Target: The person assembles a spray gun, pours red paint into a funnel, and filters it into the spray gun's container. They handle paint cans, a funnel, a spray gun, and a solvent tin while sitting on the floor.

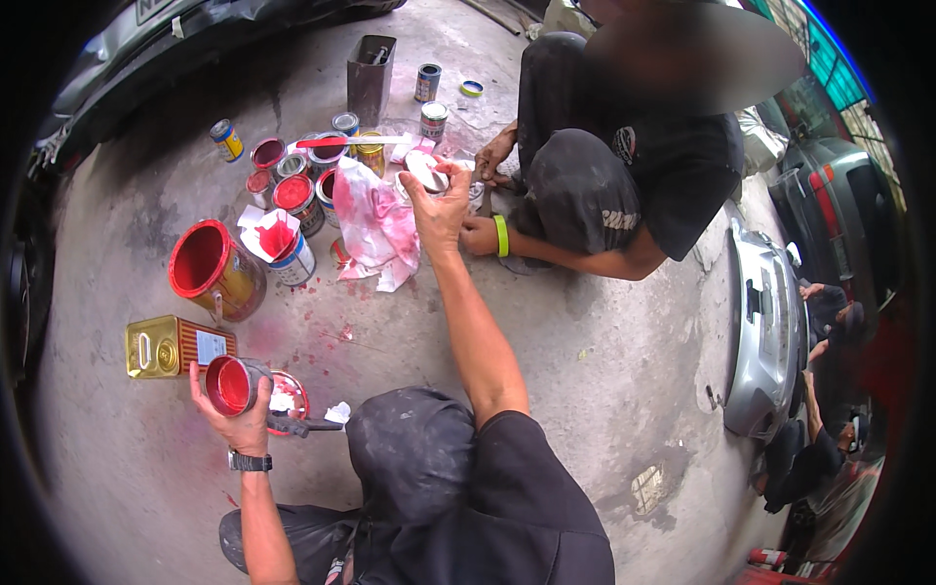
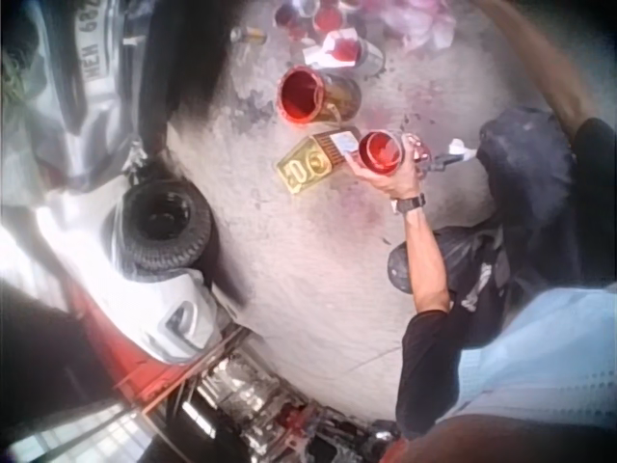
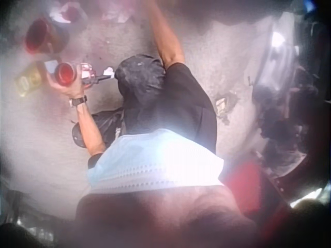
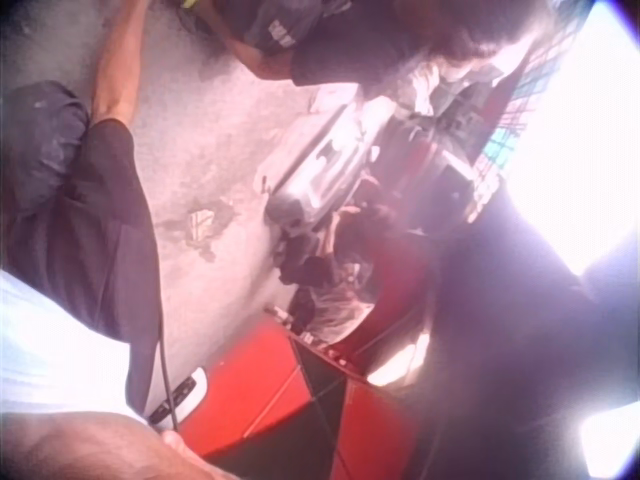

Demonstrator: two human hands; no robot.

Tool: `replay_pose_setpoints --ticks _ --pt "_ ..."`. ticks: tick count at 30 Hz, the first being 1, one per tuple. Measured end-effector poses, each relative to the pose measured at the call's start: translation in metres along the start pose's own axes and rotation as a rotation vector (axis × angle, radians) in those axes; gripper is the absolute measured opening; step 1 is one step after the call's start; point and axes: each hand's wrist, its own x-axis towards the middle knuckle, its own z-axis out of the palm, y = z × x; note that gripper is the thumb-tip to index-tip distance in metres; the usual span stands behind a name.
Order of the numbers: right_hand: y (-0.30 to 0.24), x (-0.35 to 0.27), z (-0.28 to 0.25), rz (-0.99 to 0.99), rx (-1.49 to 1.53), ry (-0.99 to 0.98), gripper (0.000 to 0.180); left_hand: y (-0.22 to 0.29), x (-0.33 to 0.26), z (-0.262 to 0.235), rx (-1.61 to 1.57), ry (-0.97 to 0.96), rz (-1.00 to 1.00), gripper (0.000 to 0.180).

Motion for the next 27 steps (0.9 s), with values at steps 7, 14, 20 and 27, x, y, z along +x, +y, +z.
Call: replay_pose_setpoints --ticks 7,14,20,27 --pt "-0.003 0.002 -0.003 0.116 0.115 0.094 0.064 0.002 -0.001 -0.001 0.058 -0.005 0.033 0.103" --pt "0.017 -0.011 -0.021 0.755 0.521 0.093 0.066 -0.001 0.002 -0.005 0.059 -0.013 0.035 0.100" --pt "0.022 -0.025 -0.037 0.728 0.665 0.149 0.053 -0.006 -0.002 -0.008 -0.030 -0.025 -0.011 0.101" --pt "0.021 -0.032 -0.034 0.932 0.639 0.053 0.045 -0.006 -0.002 -0.009 0.062 0.002 0.052 0.102"
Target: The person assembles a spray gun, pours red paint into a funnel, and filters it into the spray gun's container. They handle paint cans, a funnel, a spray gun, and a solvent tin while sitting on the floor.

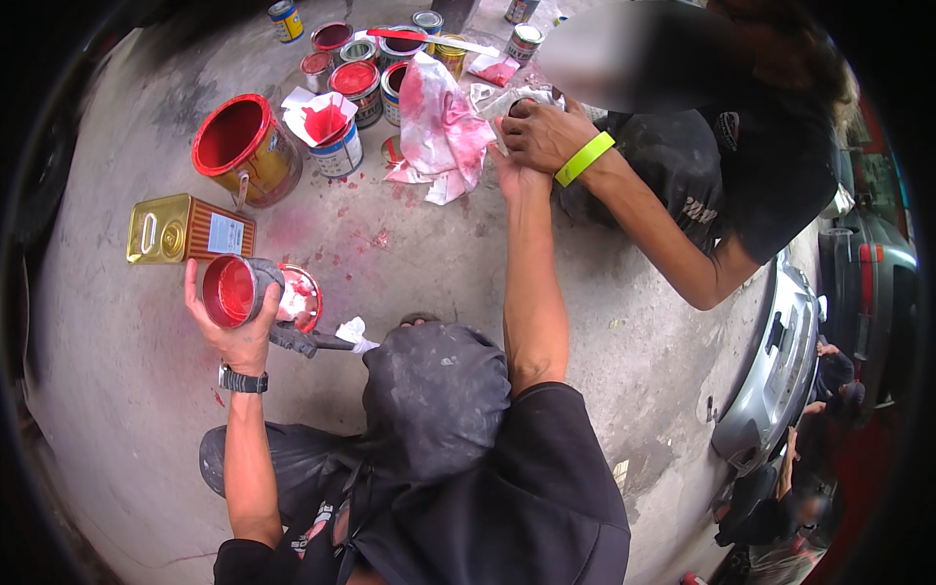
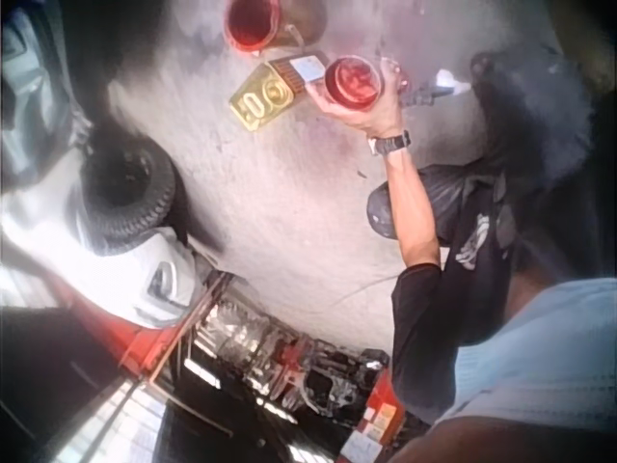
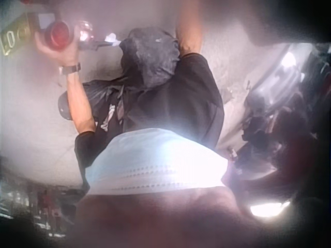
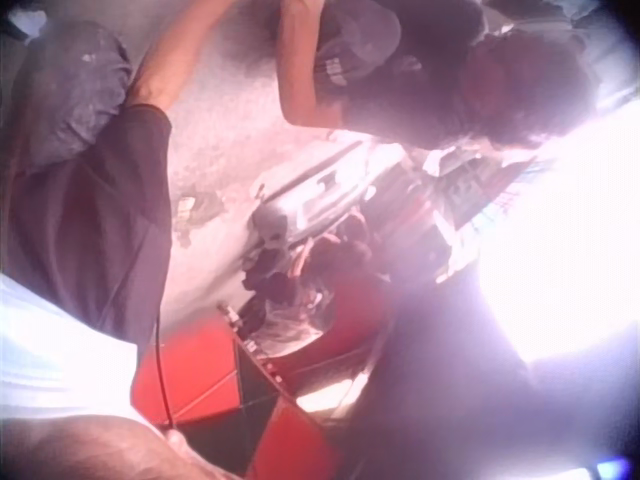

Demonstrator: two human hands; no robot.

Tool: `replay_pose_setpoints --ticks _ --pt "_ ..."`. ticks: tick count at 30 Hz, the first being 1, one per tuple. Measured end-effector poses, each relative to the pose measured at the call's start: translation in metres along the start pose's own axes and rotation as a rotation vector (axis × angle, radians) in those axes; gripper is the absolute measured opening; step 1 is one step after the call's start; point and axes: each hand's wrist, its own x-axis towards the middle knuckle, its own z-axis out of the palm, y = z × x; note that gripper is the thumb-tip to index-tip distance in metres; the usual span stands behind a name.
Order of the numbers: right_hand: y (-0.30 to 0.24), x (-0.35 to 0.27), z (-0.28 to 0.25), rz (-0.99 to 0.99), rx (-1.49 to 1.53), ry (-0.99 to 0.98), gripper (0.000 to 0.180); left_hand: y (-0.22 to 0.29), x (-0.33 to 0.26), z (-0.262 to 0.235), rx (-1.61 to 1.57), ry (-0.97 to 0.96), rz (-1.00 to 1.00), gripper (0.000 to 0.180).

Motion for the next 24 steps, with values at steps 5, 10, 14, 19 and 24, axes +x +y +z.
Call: replay_pose_setpoints --ticks 5,10,14,19,24 --pt "0.001 -0.001 -0.003 0.032 0.023 -0.122 0.049 0.002 0.001 -0.002 0.016 0.006 -0.009 0.101" --pt "0.001 0.010 -0.022 0.006 0.135 -0.244 0.053 0.006 0.002 0.001 -0.038 -0.009 -0.053 0.102" --pt "0.002 -0.004 -0.014 -0.007 0.095 -0.106 0.059 0.000 0.000 -0.001 -0.090 -0.012 -0.076 0.103" --pt "-0.010 -0.013 -0.003 0.053 0.041 -0.106 0.067 -0.003 0.000 -0.003 -0.007 -0.018 -0.029 0.103" --pt "0.005 -0.021 -0.001 0.017 0.136 -0.046 0.054 0.002 0.000 0.001 -0.086 -0.026 -0.080 0.103"
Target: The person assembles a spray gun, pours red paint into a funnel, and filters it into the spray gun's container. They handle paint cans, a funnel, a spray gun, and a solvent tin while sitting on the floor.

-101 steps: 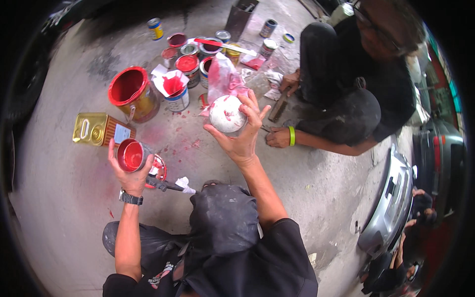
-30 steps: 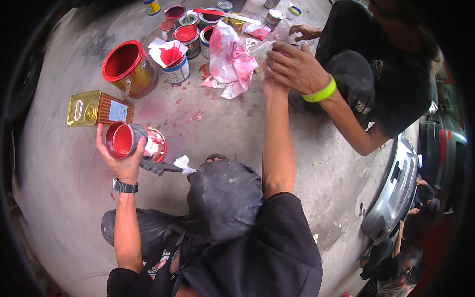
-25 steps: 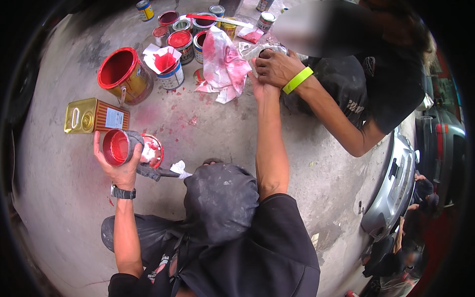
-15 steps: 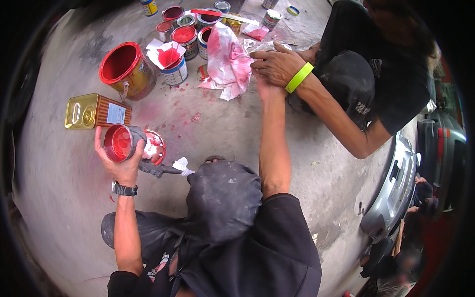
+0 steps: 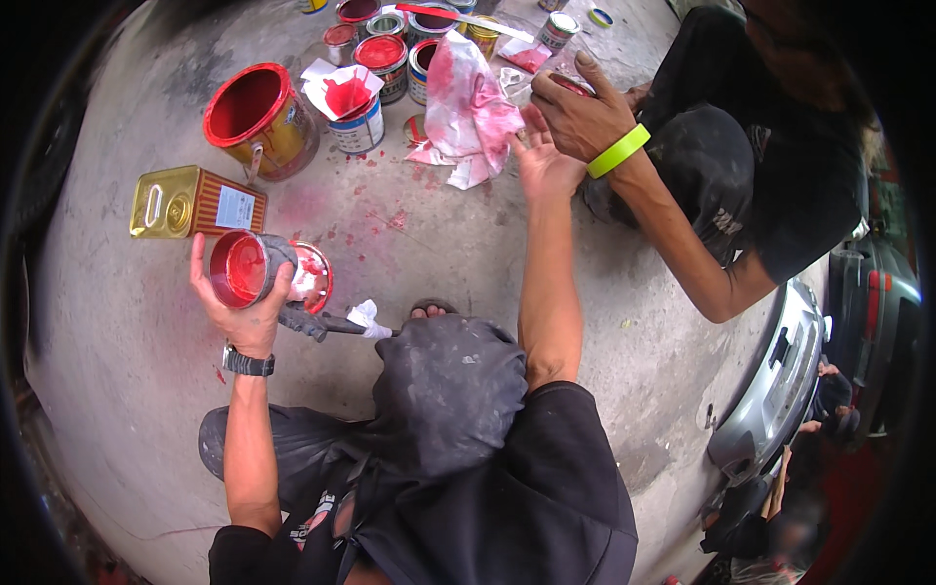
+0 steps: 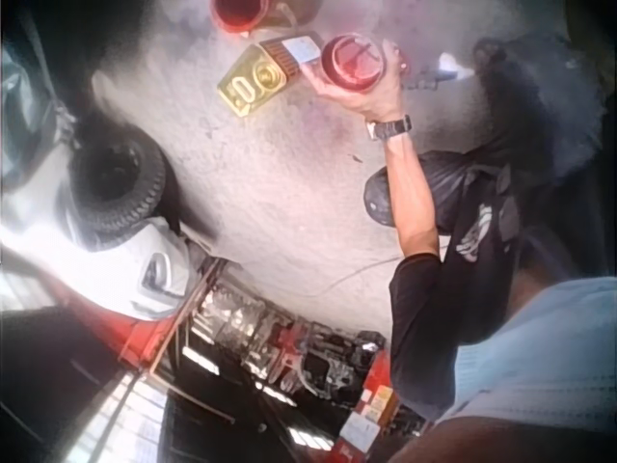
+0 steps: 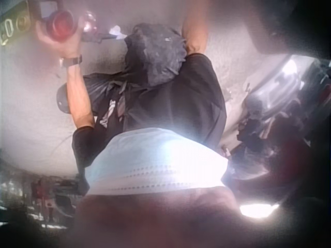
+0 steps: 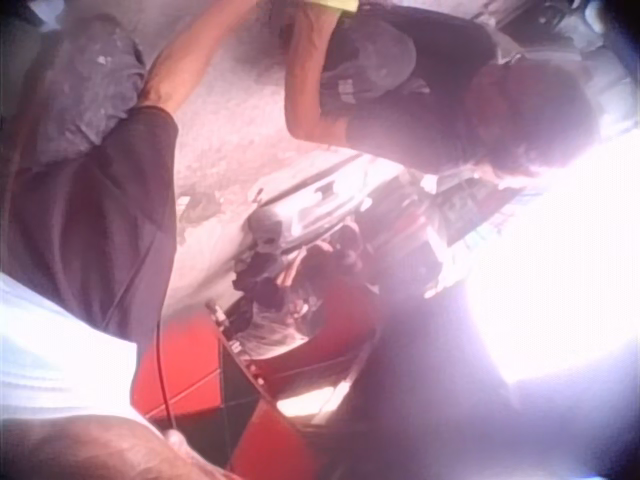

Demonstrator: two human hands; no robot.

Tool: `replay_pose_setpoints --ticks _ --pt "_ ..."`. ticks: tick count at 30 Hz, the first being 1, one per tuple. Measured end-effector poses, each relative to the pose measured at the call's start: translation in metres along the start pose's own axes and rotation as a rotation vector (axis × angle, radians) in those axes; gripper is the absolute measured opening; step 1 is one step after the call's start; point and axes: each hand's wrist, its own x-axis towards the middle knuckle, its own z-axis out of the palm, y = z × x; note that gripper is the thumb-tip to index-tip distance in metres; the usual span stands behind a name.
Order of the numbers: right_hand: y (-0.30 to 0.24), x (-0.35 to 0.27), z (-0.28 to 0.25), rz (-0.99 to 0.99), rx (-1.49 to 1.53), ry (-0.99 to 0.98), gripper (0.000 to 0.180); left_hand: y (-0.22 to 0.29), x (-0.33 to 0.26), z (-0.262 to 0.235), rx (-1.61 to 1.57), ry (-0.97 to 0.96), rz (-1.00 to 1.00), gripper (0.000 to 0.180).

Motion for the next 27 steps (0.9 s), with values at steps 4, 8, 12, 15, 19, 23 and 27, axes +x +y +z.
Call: replay_pose_setpoints --ticks 4,8,12,15,19,23,27 --pt "0.092 -0.031 -0.047 -0.023 -1.132 -0.342 0.024 0.000 0.003 0.002 -0.012 0.006 -0.030 0.111" --pt "0.156 -0.090 -0.071 -0.189 -1.794 -0.740 0.019 -0.001 0.001 -0.002 -0.066 -0.015 -0.078 0.104" --pt "0.176 -0.100 -0.088 -0.190 -1.908 -0.640 0.017 0.002 0.002 -0.004 0.007 -0.011 -0.015 0.104" --pt "0.177 -0.095 -0.096 -0.152 -1.965 -0.670 0.016 0.003 0.002 -0.002 0.023 -0.007 0.011 0.104" --pt "0.185 -0.093 -0.103 -0.194 -1.996 -0.713 0.014 -0.002 -0.001 -0.002 0.006 0.006 -0.032 0.110" --pt "0.185 -0.094 -0.103 -0.205 -1.996 -0.742 0.014 0.000 0.002 -0.002 0.068 -0.006 0.005 0.114" --pt "0.175 -0.093 -0.090 -0.076 -1.782 -0.667 0.017 -0.002 0.002 -0.004 0.080 0.000 0.033 0.114"
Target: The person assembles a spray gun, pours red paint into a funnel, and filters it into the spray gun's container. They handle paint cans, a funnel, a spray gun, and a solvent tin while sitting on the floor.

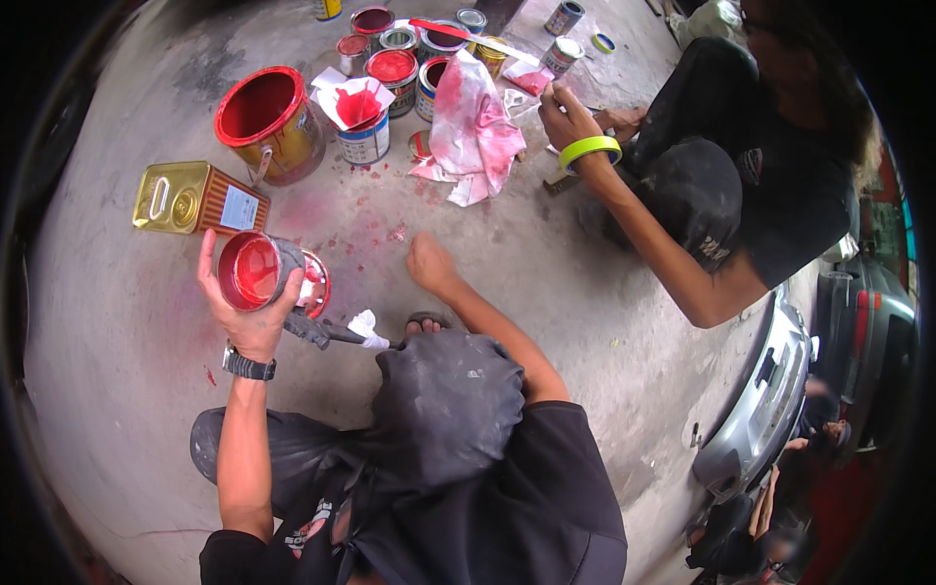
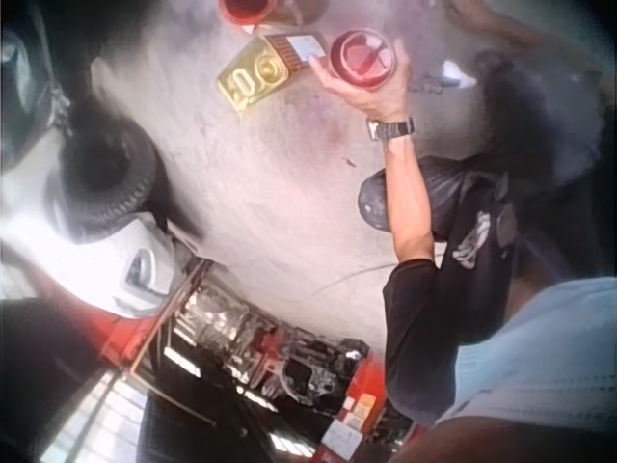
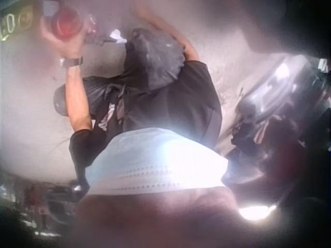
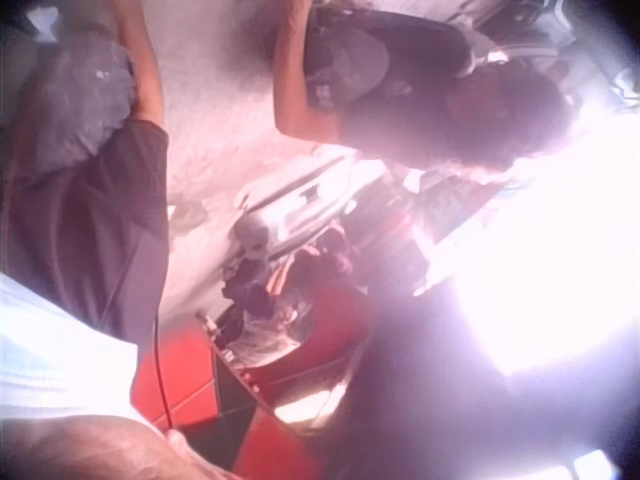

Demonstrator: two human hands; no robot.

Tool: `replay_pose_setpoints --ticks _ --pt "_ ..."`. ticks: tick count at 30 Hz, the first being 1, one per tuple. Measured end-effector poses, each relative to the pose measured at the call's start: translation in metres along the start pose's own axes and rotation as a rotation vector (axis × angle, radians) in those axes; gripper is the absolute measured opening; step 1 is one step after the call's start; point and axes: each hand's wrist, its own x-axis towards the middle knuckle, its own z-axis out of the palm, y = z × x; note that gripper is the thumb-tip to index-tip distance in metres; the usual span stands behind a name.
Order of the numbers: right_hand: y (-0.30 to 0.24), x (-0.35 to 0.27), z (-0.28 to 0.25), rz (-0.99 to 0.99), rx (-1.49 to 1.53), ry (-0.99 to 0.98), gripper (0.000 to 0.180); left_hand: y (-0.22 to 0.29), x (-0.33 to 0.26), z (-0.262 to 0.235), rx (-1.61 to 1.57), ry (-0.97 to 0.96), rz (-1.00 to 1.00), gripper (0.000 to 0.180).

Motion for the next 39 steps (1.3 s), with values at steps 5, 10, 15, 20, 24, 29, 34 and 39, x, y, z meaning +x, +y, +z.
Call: replay_pose_setpoints --ticks 5,10,15,20,24,29,34,39 --pt "-0.032 0.015 -0.095 0.254 1.196 0.069 0.016 0.001 -0.002 0.002 -0.047 -0.003 -0.004 0.104" --pt "-0.026 0.036 -0.170 0.161 1.536 0.186 0.010 0.005 0.000 0.003 -0.127 0.001 -0.060 0.103" --pt "-0.027 0.047 -0.207 0.200 1.439 0.324 0.011 0.008 0.001 0.006 -0.096 0.003 -0.015 0.103" --pt "-0.006 0.056 -0.229 0.156 1.388 0.415 0.016 0.006 0.001 0.005 -0.140 -0.006 -0.056 0.104" --pt "-0.001 0.057 -0.238 0.184 1.374 0.449 0.015 0.006 0.003 0.004 -0.050 0.002 0.007 0.110" --pt "0.005 0.057 -0.237 0.167 1.384 0.432 0.013 0.003 0.001 0.005 -0.098 -0.005 -0.024 0.105" --pt "0.004 0.058 -0.236 0.163 1.366 0.448 0.014 0.004 0.000 0.007 -0.067 -0.004 -0.029 0.112" --pt "-0.005 0.064 -0.236 0.144 1.349 0.451 0.016 0.000 0.001 0.005 -0.099 -0.004 -0.053 0.113"
